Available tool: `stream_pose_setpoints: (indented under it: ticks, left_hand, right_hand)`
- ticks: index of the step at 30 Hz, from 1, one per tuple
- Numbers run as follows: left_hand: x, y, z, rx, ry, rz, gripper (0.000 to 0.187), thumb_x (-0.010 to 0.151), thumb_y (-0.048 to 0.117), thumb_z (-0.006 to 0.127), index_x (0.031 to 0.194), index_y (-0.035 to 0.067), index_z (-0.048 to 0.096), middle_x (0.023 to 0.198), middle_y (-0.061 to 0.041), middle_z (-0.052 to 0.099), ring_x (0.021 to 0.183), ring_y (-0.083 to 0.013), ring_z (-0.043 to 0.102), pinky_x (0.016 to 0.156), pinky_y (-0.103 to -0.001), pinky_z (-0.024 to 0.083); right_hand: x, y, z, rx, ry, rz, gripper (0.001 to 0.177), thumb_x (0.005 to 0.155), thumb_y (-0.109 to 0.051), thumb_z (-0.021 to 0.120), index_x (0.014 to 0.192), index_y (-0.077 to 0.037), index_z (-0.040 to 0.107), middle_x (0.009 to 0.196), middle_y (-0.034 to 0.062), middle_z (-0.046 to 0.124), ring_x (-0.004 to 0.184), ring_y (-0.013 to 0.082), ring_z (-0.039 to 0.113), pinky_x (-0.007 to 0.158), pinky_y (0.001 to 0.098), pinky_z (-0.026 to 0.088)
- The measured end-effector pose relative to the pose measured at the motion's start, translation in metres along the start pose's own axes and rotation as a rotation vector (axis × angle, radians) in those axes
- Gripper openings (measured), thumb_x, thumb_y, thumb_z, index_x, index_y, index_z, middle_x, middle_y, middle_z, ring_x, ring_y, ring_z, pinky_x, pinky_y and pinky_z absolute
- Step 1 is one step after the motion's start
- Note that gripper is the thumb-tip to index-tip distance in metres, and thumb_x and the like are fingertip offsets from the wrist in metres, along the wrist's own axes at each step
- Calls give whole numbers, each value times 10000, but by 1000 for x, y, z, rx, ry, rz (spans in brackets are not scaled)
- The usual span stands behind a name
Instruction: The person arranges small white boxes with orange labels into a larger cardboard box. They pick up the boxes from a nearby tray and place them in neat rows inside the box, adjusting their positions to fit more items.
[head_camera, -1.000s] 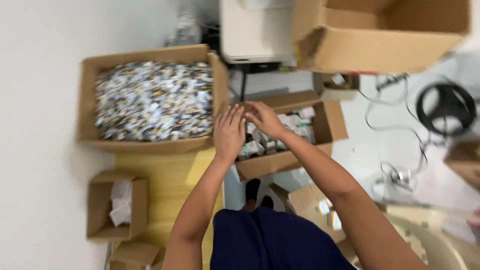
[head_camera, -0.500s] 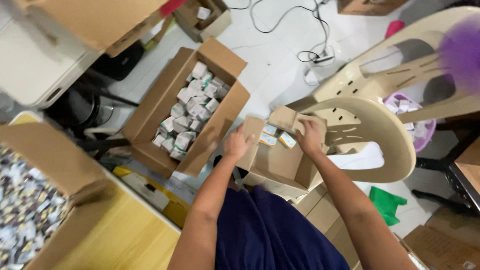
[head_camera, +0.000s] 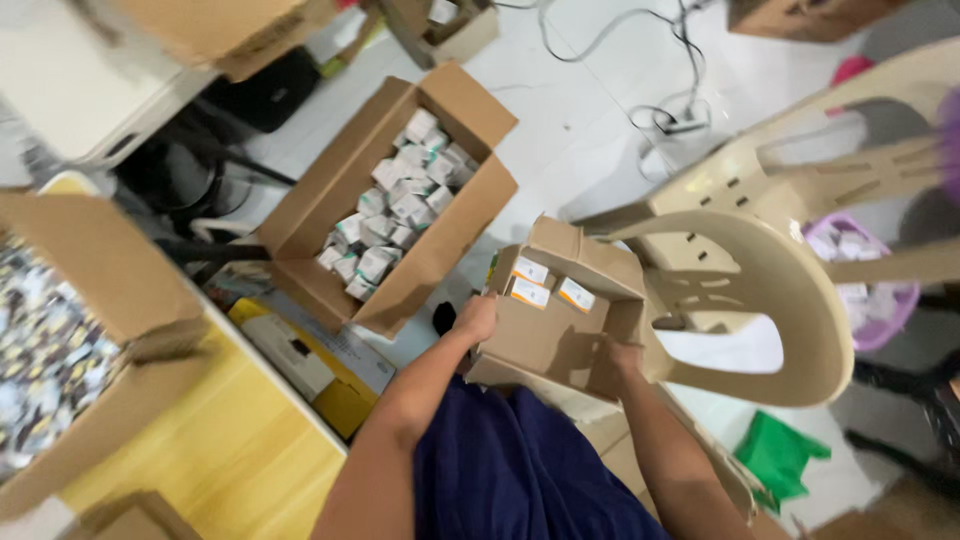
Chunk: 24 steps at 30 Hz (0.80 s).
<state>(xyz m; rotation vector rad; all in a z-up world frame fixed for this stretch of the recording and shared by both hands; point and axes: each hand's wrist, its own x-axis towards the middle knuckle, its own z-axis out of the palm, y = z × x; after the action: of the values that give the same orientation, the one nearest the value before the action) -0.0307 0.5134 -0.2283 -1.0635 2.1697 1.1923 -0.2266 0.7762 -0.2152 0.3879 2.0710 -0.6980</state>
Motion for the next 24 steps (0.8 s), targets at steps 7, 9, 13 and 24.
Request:
stream_pose_setpoints:
  ticks: [7, 9, 13, 24]
  left_hand:
    - [-165, 4, -121, -189, 329, 12, 543, 850, 134, 589, 1382, 29, 558, 968, -330, 679, 959, -494, 668, 896, -557, 526]
    - [-213, -3, -150, -261, 480, 47, 594, 849, 125, 577, 1431, 20, 517, 950, -331, 690, 934, -482, 688, 896, -544, 534]
    - [-308, -13, -188, -416, 700, -71, 622, 838, 125, 593, 1453, 59, 523, 910, -311, 684, 866, -496, 666, 831, -555, 521]
    - [-494, -56, -165, -556, 1139, -355, 664, 846, 114, 594, 1491, 29, 458, 781, -286, 672, 743, -462, 678, 739, -542, 526]
  right_hand:
    - [-23, -111, 0, -838, 590, -695, 997, 707, -594, 860, 1462, -103, 433, 1504, 247, 414, 1388, 473, 389, 1072, 649, 362]
    - [-45, -155, -3, -816, 676, -828, 1047, 730, -587, 875, 1492, -46, 403, 1533, 294, 352, 1368, 514, 358, 1033, 640, 354]
    - [-109, -246, 1, -421, 22, -1058, 851, 824, -429, 777, 1476, -15, 419, 1273, 278, 616, 1152, 433, 629, 965, 513, 507]
    - [-336, -351, 151, -892, -276, -1714, 431, 975, -280, 697, 1296, 4, 657, 1060, 266, 731, 999, 427, 720, 843, 483, 560]
